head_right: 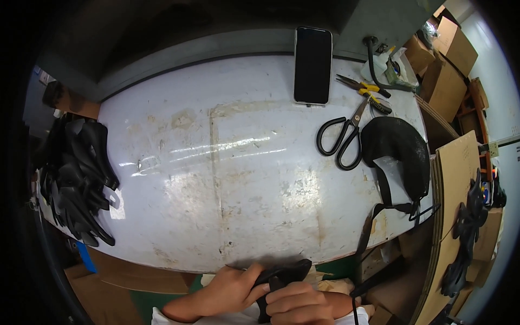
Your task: Trimming and inspecting plastic bicycle saddle shells at a manufacturing workstation.
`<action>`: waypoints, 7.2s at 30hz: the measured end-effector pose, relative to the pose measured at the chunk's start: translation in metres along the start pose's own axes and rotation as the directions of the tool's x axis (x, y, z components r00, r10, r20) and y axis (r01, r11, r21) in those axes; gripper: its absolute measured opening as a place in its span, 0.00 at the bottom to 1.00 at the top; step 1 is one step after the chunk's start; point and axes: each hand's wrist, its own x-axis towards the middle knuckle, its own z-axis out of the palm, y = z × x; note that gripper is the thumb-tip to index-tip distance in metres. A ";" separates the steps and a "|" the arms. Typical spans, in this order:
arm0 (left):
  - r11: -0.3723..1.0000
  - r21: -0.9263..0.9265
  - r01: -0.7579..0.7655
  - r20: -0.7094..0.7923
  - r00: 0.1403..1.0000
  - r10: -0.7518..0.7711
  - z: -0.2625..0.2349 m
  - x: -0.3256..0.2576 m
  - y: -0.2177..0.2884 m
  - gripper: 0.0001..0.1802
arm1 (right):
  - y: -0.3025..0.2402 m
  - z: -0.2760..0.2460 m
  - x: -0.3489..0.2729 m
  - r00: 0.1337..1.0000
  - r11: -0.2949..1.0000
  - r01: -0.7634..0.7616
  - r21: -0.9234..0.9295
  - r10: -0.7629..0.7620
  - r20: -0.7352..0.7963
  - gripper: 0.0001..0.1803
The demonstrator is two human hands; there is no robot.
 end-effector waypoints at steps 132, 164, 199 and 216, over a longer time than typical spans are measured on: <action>0.834 0.391 -0.388 0.126 0.921 0.369 -0.024 0.011 0.053 0.25 | -0.059 -0.045 -0.010 0.674 0.447 -0.675 -0.587 0.698 -0.243 0.26; 0.989 0.081 -0.124 0.157 0.981 0.111 -0.080 -0.002 0.042 0.28 | -0.010 0.002 0.090 0.785 0.971 -0.096 0.221 -0.062 0.616 0.12; 0.999 0.012 -0.052 0.217 0.975 0.049 -0.098 0.002 0.044 0.27 | 0.017 0.005 0.047 0.929 0.889 0.280 0.364 -0.346 0.132 0.12; 0.991 0.036 -0.126 0.118 0.986 0.121 -0.091 -0.006 0.035 0.29 | 0.009 -0.007 0.062 0.892 0.962 0.020 0.273 -0.141 0.430 0.10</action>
